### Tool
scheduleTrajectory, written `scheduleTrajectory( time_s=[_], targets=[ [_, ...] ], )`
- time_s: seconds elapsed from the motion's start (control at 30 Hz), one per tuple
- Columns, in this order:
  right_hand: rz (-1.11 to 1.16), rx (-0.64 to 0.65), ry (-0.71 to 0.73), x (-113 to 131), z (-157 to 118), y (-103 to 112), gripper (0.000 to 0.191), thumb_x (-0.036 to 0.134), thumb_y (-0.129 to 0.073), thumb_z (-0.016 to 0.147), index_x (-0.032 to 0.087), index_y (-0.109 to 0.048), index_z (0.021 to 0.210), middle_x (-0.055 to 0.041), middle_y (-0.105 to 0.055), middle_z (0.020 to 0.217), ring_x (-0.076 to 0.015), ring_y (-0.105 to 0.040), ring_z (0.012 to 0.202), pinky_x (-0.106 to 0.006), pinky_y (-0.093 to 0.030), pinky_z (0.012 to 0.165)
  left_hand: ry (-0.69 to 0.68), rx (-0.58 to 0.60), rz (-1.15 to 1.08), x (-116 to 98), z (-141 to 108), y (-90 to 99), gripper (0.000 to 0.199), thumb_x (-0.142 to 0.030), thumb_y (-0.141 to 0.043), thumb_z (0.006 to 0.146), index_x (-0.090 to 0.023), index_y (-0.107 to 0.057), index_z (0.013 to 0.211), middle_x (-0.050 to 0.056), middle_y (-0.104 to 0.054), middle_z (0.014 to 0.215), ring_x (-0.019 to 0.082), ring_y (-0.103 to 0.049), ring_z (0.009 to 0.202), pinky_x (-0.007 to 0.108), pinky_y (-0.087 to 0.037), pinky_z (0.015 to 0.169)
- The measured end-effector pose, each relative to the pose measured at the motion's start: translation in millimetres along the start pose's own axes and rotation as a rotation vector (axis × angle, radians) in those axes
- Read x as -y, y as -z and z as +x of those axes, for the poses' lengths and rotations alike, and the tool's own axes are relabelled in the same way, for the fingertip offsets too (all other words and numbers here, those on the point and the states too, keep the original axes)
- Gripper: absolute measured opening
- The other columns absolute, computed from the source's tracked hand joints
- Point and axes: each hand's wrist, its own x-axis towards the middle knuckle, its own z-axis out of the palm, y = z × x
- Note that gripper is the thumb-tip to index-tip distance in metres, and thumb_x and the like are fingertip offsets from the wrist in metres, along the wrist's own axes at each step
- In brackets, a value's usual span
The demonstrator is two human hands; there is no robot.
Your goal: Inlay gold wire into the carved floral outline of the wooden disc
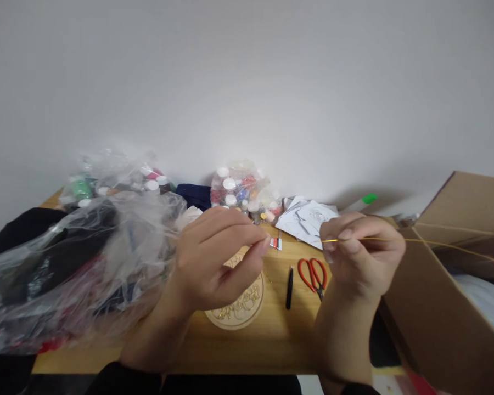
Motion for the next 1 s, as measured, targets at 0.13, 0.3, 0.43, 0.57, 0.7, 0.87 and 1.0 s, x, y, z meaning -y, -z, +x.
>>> scheduleTrajectory(
  time_s=[0.13, 0.3, 0.43, 0.57, 0.7, 0.87, 1.0],
  targets=[
    [-0.041, 0.086, -0.026, -3, -3, -5, 0.009, 0.018, -0.071, 0.078, 0.025, -0.073, 0.084, 0.0012, -0.068, 0.066, -0.0098, -0.057, 0.052, -0.024, -0.044, 0.043, -0.005, 0.124, -0.006, -3, 1, -2.5, 0.007, -0.013, -0.056, 0.085, -0.016, -0.061, 0.089, 0.001, -0.065, 0.08, 0.013, -0.06, 0.075, 0.027, -0.049, 0.065],
    [-0.06, 0.224, -0.066, -6, -4, -11, 0.019, 0.007, -0.07, 0.075, 0.023, -0.073, 0.085, 0.0001, -0.071, 0.072, -0.0107, -0.063, 0.064, -0.024, -0.051, 0.056, -0.068, 0.26, 0.066, 0, -1, -9.3, 0.013, -0.021, -0.055, 0.092, -0.017, -0.057, 0.08, 0.0, -0.063, 0.075, 0.012, -0.058, 0.071, 0.027, -0.047, 0.067],
    [-0.059, 0.252, -0.068, -5, -3, -10, 0.018, 0.008, -0.069, 0.076, 0.023, -0.074, 0.085, 0.0001, -0.071, 0.071, -0.01, -0.062, 0.061, -0.024, -0.051, 0.056, -0.103, 0.252, 0.066, 3, -2, -11.0, 0.016, -0.015, -0.052, 0.092, -0.016, -0.056, 0.076, 0.0, -0.062, 0.072, 0.013, -0.057, 0.069, 0.028, -0.047, 0.067],
    [-0.035, 0.219, -0.055, -4, -3, -5, 0.016, 0.009, -0.069, 0.076, 0.022, -0.074, 0.085, 0.0, -0.07, 0.068, -0.0102, -0.062, 0.06, -0.023, -0.05, 0.052, -0.121, 0.253, 0.041, 3, -2, -6.6, 0.011, -0.01, -0.054, 0.089, -0.016, -0.057, 0.08, 0.001, -0.063, 0.074, 0.013, -0.054, 0.069, 0.029, -0.044, 0.064],
    [0.045, 0.138, -0.052, -5, -1, -2, 0.009, 0.016, -0.072, 0.077, 0.022, -0.073, 0.083, 0.0014, -0.066, 0.062, -0.0076, -0.055, 0.049, -0.022, -0.042, 0.042, -0.121, 0.264, 0.027, 4, -1, 0.5, 0.01, -0.007, -0.054, 0.088, -0.014, -0.06, 0.086, 0.003, -0.065, 0.079, 0.014, -0.054, 0.072, 0.031, -0.044, 0.065],
    [0.121, 0.036, -0.039, -6, 4, 5, 0.002, 0.024, -0.072, 0.077, 0.024, -0.072, 0.079, 0.0053, -0.059, 0.056, -0.004, -0.041, 0.036, -0.021, -0.029, 0.032, -0.116, 0.257, 0.018, 4, 0, 4.8, 0.011, -0.008, -0.053, 0.089, -0.015, -0.061, 0.091, 0.003, -0.066, 0.08, 0.014, -0.054, 0.071, 0.031, -0.044, 0.064],
    [0.144, 0.001, -0.003, -6, 9, 15, 0.002, 0.028, -0.073, 0.077, 0.026, -0.072, 0.077, 0.0075, -0.05, 0.052, -0.003, -0.03, 0.032, -0.021, -0.02, 0.029, -0.101, 0.255, 0.013, 4, 2, 4.0, 0.009, -0.01, -0.054, 0.089, -0.018, -0.06, 0.089, 0.002, -0.065, 0.078, 0.014, -0.055, 0.068, 0.031, -0.045, 0.063]
  ],
)
